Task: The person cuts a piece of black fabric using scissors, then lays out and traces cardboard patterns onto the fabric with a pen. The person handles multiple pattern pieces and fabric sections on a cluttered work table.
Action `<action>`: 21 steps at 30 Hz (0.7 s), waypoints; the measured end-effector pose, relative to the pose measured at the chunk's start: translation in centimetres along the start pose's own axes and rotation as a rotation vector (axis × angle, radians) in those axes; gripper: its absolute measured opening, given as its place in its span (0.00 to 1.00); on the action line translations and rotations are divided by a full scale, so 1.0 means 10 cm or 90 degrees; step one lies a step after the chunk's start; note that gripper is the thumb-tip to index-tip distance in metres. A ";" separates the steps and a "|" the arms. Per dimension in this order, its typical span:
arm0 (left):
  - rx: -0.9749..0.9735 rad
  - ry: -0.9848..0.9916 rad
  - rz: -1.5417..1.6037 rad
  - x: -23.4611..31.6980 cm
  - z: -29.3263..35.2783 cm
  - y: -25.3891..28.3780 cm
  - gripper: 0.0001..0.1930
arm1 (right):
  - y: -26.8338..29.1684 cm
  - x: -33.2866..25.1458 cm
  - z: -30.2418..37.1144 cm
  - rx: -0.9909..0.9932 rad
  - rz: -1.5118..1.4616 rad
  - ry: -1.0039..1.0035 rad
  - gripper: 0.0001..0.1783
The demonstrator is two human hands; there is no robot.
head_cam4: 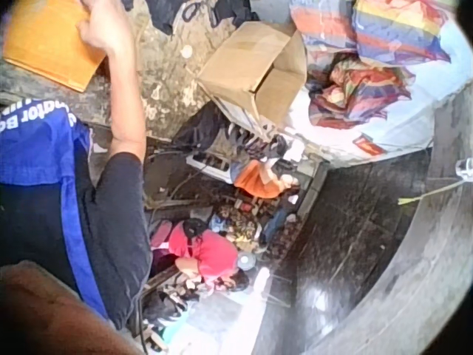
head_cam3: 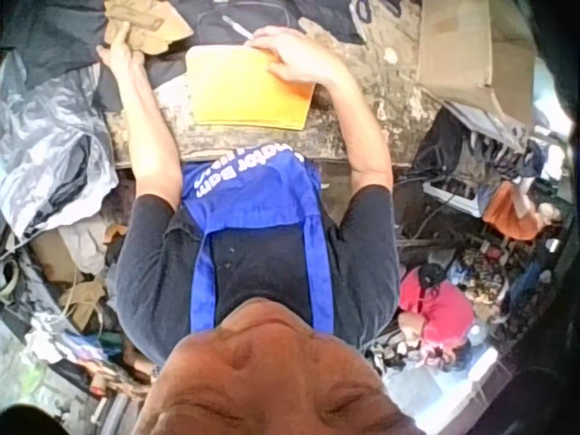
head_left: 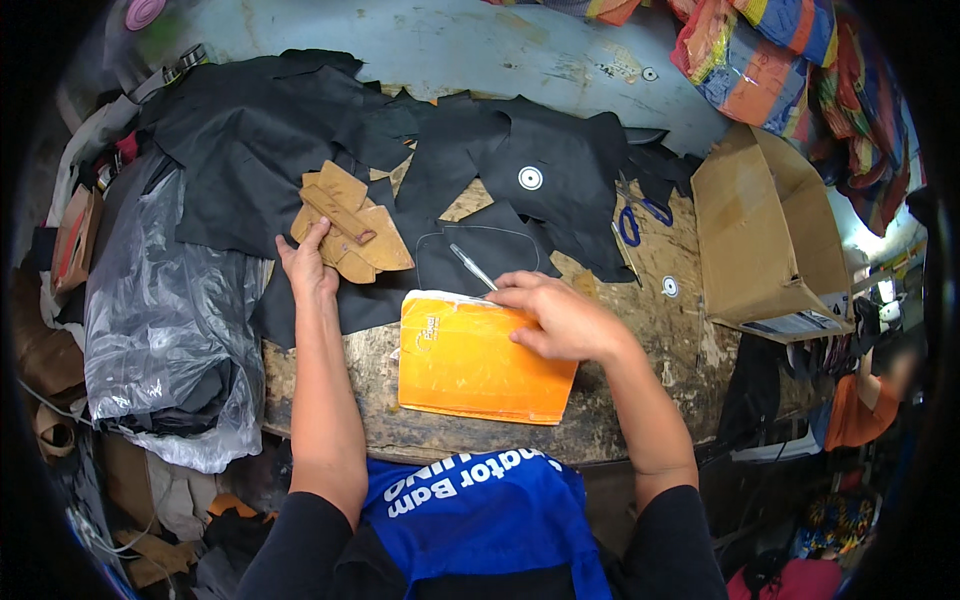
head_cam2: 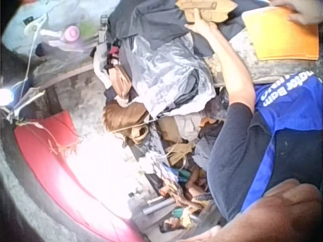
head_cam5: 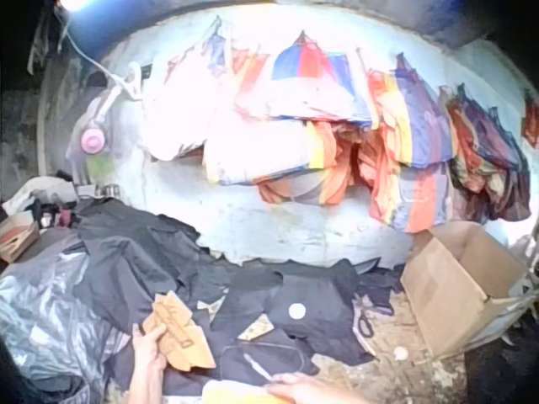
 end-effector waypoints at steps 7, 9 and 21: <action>-0.155 0.046 0.087 -0.10 0.17 -0.20 0.22 | 0.13 -0.88 0.57 -0.130 -0.043 0.012 0.17; -0.166 0.096 0.109 -0.13 0.22 -0.23 0.23 | 0.01 -1.06 0.70 -0.184 -0.055 0.016 0.17; -0.126 0.268 0.118 -0.36 0.23 -0.24 0.22 | -0.29 -0.81 1.10 -0.127 -0.223 -0.038 0.32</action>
Point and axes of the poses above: each hand's wrist, its own z-axis away from the middle knuckle, its own y-axis out of the back of the hand, x = y × z, the point moved 4 cm from there along -z, towards the middle knuckle, and after that the axes turned 2 degrees about x, right-handed, at the moved point
